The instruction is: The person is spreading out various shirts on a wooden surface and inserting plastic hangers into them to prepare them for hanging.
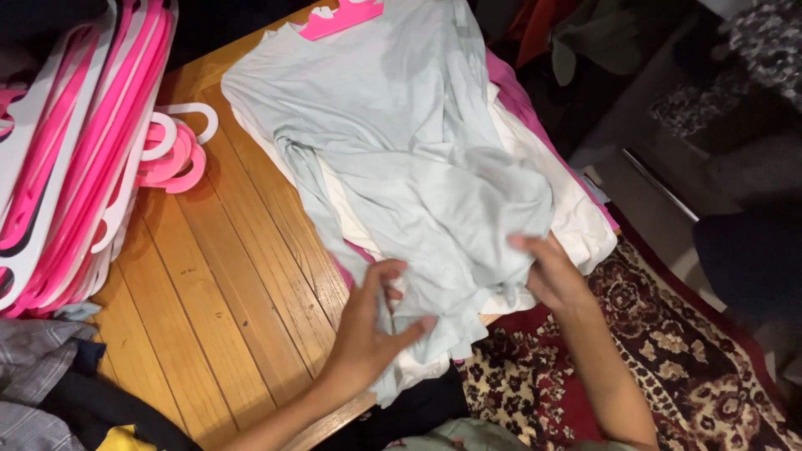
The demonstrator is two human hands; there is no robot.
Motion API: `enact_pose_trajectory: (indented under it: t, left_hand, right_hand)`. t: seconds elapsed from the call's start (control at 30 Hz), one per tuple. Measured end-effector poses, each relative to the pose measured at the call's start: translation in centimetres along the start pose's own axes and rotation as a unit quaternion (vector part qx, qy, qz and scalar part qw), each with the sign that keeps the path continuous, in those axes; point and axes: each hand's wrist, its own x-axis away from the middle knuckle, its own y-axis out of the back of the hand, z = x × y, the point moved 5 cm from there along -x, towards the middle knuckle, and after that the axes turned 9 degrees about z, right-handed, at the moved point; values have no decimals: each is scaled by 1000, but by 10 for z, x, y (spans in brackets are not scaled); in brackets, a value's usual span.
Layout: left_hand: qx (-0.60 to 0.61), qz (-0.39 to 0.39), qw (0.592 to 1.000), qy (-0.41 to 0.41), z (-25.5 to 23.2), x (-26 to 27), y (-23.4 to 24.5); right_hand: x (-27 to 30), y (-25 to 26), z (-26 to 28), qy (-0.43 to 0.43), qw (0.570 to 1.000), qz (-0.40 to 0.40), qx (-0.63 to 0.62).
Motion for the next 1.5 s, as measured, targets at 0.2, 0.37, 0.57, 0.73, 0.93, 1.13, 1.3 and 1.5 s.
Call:
enact_pose_trajectory:
  t: [0.2, 0.37, 0.57, 0.73, 0.93, 1.13, 1.3, 1.5]
  left_hand:
    - [-303, 82, 949, 36, -4, -12, -22]
    - [-212, 53, 973, -71, 6, -20, -18]
    - [-103, -70, 976, -178, 11, -1, 16]
    - [70, -205, 948, -234, 35, 28, 46]
    - [74, -217, 958, -174, 40, 30, 43]
    - [78, -97, 990, -60, 48, 26, 31]
    - [95, -142, 958, -232, 1, 52, 43]
    - [-232, 143, 957, 101, 0, 40, 34]
  right_hand:
    - [36, -68, 24, 164, 856, 366, 327]
    - [24, -70, 30, 143, 896, 219, 359]
    - [0, -8, 53, 315, 922, 197, 112]
    - [2, 42, 95, 362, 916, -44, 166]
    - [-5, 77, 101, 328, 873, -116, 342]
    - [-3, 85, 97, 293, 729, -162, 597]
    - [29, 94, 127, 490, 695, -204, 486]
    - [34, 68, 118, 504, 653, -181, 535]
